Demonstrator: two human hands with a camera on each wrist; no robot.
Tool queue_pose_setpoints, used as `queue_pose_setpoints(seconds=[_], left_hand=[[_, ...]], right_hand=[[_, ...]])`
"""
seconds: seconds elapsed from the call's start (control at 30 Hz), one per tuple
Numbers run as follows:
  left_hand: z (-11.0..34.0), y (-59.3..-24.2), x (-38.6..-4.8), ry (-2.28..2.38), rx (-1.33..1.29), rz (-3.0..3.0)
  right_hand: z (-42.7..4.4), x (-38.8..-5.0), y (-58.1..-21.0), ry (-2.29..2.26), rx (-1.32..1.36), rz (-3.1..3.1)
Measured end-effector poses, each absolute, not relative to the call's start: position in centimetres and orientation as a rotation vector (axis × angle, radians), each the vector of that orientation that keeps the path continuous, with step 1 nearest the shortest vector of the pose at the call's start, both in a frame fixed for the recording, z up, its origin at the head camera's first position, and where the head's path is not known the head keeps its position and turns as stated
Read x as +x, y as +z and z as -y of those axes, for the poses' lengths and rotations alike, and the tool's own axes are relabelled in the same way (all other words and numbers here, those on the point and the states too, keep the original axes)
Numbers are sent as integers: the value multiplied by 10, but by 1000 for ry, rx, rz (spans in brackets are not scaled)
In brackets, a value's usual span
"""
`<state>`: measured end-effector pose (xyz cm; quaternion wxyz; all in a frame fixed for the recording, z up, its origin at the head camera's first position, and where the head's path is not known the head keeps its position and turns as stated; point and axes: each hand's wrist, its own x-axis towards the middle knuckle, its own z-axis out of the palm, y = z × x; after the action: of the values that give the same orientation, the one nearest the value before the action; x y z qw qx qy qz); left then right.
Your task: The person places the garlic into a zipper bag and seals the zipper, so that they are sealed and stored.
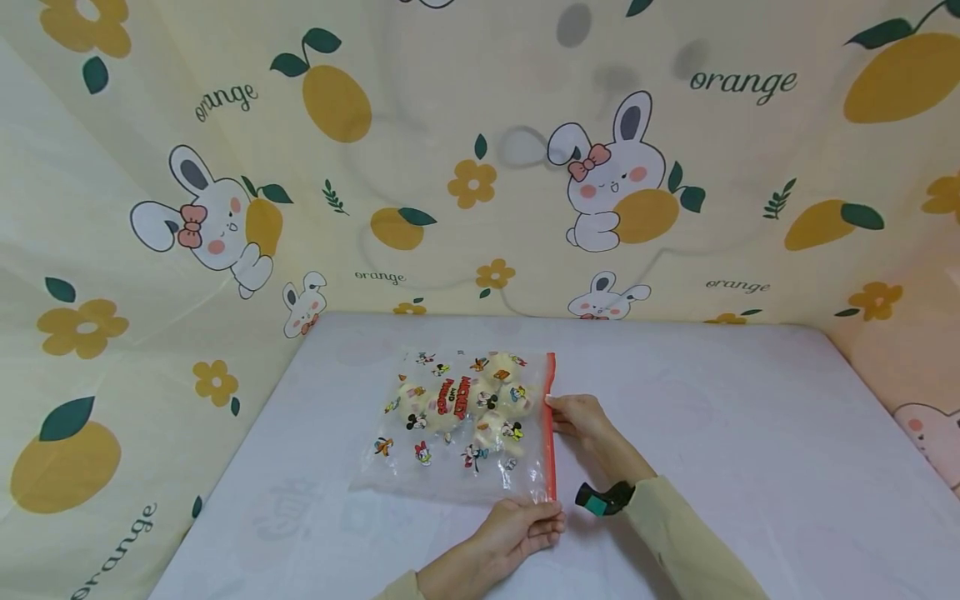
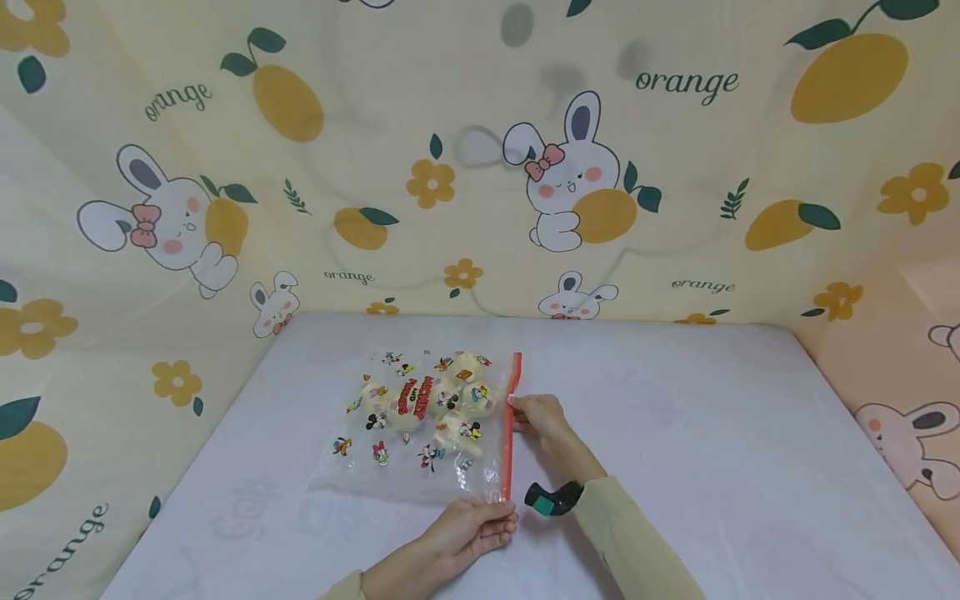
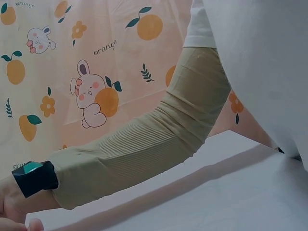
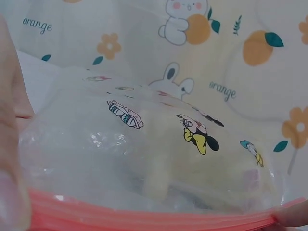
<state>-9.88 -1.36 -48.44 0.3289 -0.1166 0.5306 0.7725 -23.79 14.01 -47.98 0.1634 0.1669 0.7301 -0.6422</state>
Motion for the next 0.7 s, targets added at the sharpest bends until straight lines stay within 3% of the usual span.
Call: queue_pose_setpoints(seconds=[0.7], left_hand=[[13, -489, -100, 1999, -333, -1404]], right_hand=[[-140, -246, -480, -1833, 476, -2086]])
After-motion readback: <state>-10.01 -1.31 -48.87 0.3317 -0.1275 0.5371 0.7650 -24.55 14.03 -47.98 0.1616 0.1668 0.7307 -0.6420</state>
